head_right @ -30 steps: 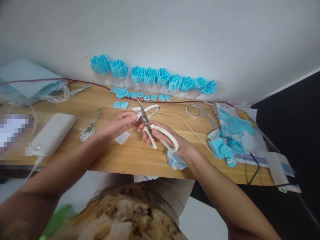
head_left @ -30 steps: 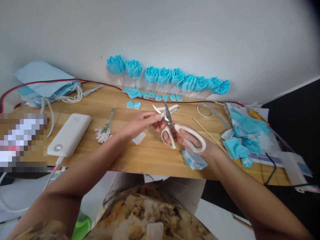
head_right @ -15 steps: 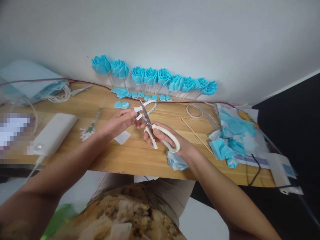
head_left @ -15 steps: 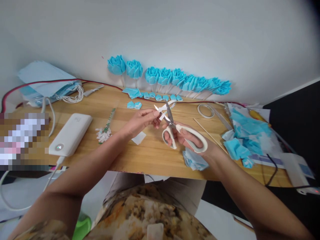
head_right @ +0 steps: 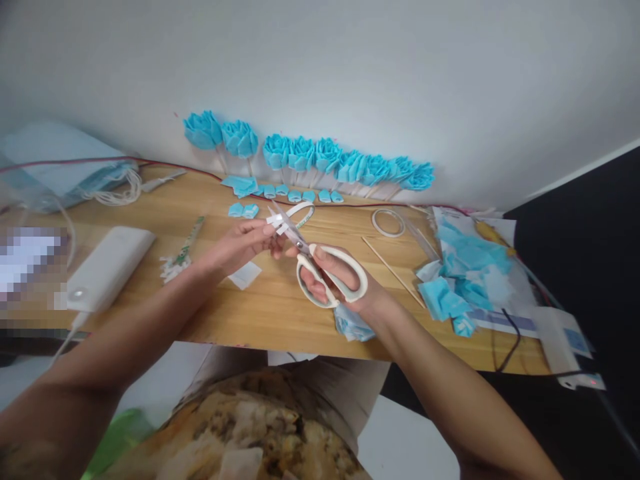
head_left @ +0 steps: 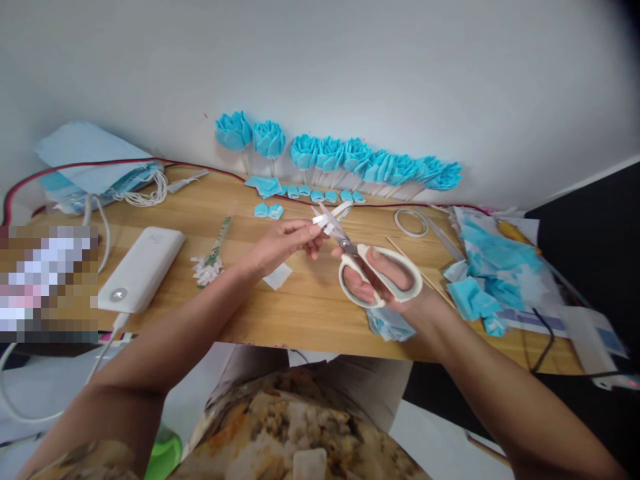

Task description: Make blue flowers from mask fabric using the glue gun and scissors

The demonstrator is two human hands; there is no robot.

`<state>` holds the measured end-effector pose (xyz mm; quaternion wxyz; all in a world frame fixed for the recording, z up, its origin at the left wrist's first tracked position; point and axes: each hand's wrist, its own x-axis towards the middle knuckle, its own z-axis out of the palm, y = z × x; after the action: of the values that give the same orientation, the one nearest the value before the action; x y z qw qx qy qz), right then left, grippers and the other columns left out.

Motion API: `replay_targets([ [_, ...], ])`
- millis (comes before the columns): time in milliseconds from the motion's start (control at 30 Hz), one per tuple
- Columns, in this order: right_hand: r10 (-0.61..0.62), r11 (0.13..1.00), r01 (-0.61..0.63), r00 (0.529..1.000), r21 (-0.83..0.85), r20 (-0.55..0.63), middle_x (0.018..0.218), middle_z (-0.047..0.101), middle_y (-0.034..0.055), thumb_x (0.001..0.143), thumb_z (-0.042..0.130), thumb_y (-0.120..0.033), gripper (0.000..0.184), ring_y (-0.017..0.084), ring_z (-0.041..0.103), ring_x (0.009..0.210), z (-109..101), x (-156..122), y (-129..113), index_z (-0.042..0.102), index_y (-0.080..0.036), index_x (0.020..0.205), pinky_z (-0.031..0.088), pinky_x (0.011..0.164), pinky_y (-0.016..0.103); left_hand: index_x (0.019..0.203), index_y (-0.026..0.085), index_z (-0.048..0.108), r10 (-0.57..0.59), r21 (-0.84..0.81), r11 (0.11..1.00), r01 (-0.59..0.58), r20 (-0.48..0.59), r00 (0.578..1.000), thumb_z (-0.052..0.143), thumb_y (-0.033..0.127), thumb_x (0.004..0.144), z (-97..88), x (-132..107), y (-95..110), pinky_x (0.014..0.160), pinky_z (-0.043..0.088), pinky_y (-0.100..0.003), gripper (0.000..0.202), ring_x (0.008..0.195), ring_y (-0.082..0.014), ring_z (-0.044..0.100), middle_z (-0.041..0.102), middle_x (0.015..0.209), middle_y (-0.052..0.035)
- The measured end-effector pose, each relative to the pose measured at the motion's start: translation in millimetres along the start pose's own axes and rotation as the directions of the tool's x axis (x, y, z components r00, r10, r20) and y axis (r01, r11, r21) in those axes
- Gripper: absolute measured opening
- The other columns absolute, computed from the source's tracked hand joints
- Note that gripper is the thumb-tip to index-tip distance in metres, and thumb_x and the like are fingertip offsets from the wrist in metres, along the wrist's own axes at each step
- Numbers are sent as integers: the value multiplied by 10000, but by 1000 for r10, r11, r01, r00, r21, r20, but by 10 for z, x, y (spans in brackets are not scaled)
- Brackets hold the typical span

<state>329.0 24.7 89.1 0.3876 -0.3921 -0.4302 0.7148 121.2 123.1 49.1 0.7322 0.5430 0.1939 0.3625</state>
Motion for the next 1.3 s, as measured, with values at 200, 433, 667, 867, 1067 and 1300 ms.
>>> replay_targets([
  [200,-26,999,25,999,22,33,613,463,-68,854,685,-670,572,50,305,430,-14,-16,12,670,-191,1166,223,381,217,845,147,720,32,62,997,-35,53,998,773,494,868,-16,2,36,712,505,-262,351,725,-128,645,671,814,-36],
  [433,-34,999,34,998,3,48,616,489,-64,842,728,-631,543,42,326,418,0,-26,70,702,-177,1139,238,354,191,711,161,700,71,235,970,-66,-13,997,703,550,900,2,-13,58,622,413,-239,433,616,-100,515,599,645,-6],
  [667,-25,972,16,999,-236,-36,636,525,-54,833,777,-527,450,46,369,451,62,-39,62,727,-178,1113,265,395,191,643,175,695,57,268,963,-19,-137,989,759,497,808,12,17,44,533,335,-239,367,548,-95,448,563,593,6],
  [867,87,900,-14,985,-436,147,740,592,-34,792,829,-473,426,104,508,640,172,-145,63,681,-240,1118,415,584,228,678,170,718,57,241,970,-9,-192,980,774,547,812,-23,48,-14,527,343,-239,404,530,-81,457,569,600,10],
  [1067,9,945,56,980,-322,198,901,583,26,864,639,-738,616,109,473,678,-143,-273,119,603,-217,1191,385,563,235,739,159,757,14,95,995,5,-195,981,799,583,793,-40,52,-33,534,393,-233,429,534,-84,512,608,625,-6],
  [1300,-52,972,95,978,-215,201,912,567,35,936,547,-713,561,112,481,674,-249,-263,230,611,-215,1189,397,564,239,754,141,749,4,47,999,1,-100,995,782,617,808,-14,42,-34,583,458,-250,480,588,-94,556,678,725,-45],
])
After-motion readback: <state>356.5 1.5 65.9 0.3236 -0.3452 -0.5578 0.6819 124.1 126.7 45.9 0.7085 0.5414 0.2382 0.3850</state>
